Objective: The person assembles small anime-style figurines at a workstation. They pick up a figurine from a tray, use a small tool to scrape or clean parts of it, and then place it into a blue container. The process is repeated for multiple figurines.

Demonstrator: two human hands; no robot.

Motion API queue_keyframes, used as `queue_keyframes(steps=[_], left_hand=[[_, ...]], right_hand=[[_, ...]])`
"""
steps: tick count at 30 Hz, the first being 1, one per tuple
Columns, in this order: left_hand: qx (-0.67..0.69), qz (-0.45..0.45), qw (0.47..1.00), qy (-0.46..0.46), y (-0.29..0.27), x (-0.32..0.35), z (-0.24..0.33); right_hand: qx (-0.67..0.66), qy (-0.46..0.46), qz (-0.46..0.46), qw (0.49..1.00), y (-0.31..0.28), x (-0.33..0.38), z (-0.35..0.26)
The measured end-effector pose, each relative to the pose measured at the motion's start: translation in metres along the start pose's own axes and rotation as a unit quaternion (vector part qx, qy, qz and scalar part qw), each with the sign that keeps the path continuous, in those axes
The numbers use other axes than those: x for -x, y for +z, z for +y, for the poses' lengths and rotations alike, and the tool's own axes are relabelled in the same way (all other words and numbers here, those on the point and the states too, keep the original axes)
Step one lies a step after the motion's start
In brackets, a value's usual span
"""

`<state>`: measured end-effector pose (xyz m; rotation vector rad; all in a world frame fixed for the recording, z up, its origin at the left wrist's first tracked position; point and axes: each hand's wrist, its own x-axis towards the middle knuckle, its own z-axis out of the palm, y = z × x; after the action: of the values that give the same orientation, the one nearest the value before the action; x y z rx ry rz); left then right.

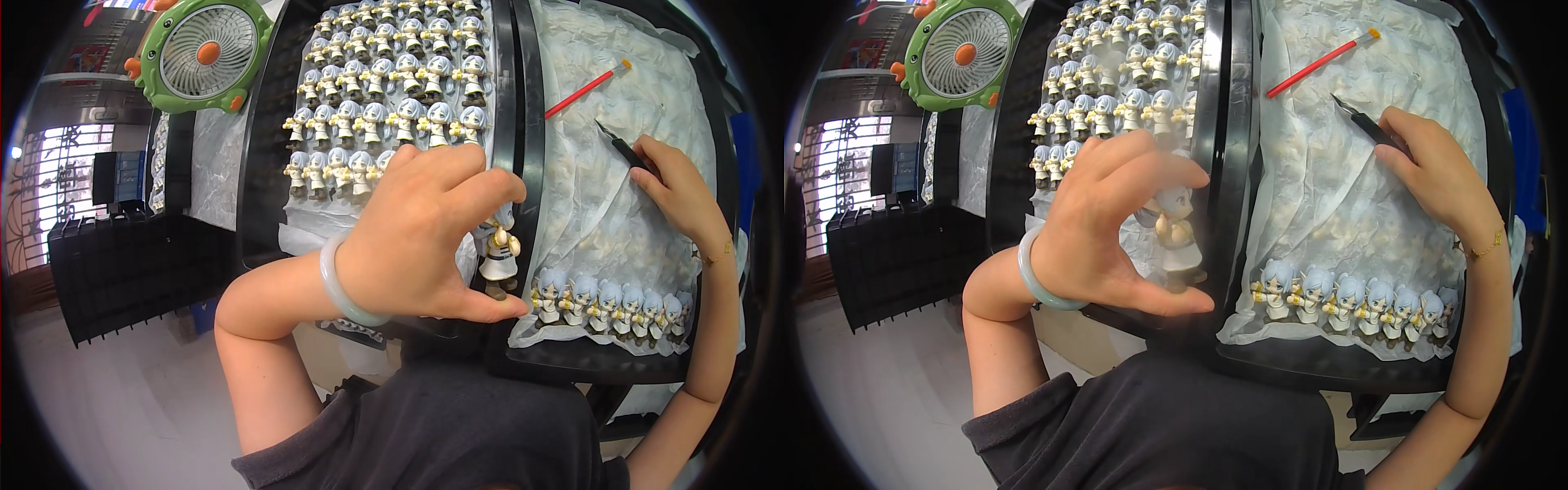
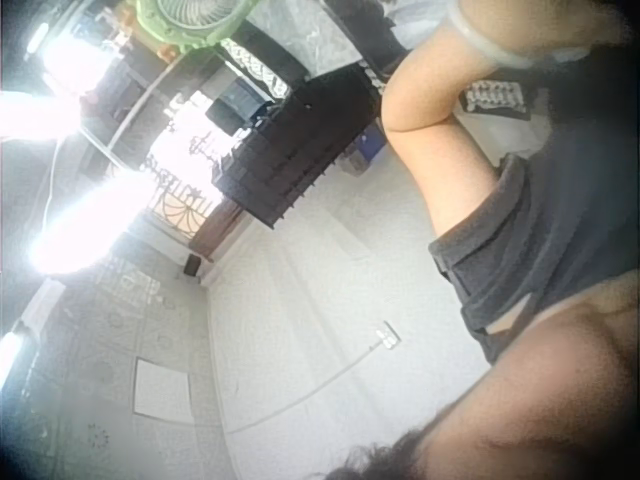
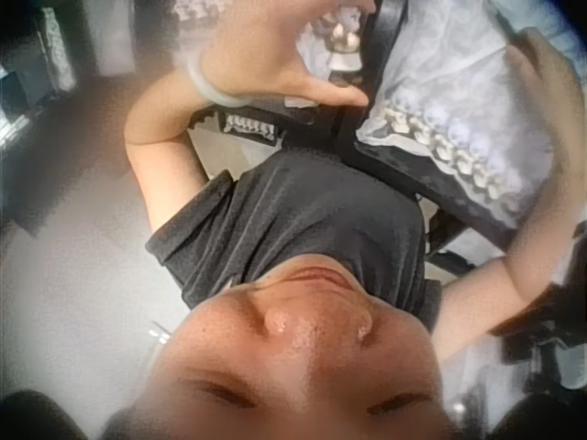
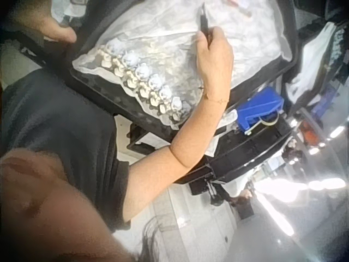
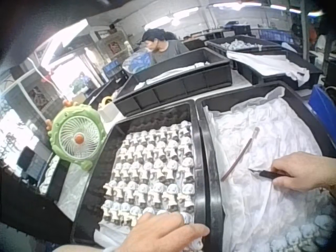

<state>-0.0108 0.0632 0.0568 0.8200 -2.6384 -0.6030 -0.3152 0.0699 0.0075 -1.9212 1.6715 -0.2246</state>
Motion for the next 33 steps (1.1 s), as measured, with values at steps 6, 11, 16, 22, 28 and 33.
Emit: queue_keyframes(steps=[6,11,16,22,28,33], left_hand=[[0.164,0.078,0.983,-0.02,-0.017,0.002,-0.008],[0.159,0.051,0.978,-0.128,-0.079,0.033,-0.038],[-0.047,-0.156,0.926,-0.339,-0.093,0.096,-0.061],[-0.372,-0.228,0.852,-0.29,-0.047,0.132,-0.077],[-0.375,-0.235,0.855,-0.271,-0.048,0.103,-0.054],[-0.136,-0.142,0.98,0.029,-0.032,0.008,0.029]], right_hand=[[-0.007,-0.015,0.024,1.0,0.005,-0.002,0.005],[-0.03,0.03,0.024,0.999,0.01,0.002,0.022],[-0.042,0.059,0.021,0.997,0.013,-0.001,0.025],[-0.058,0.048,0.043,0.996,0.017,0.004,0.039],[0.016,-0.018,-0.013,1.0,0.007,-0.004,0.012],[0.028,-0.01,-0.014,0.999,-0.001,-0.003,0.002]])
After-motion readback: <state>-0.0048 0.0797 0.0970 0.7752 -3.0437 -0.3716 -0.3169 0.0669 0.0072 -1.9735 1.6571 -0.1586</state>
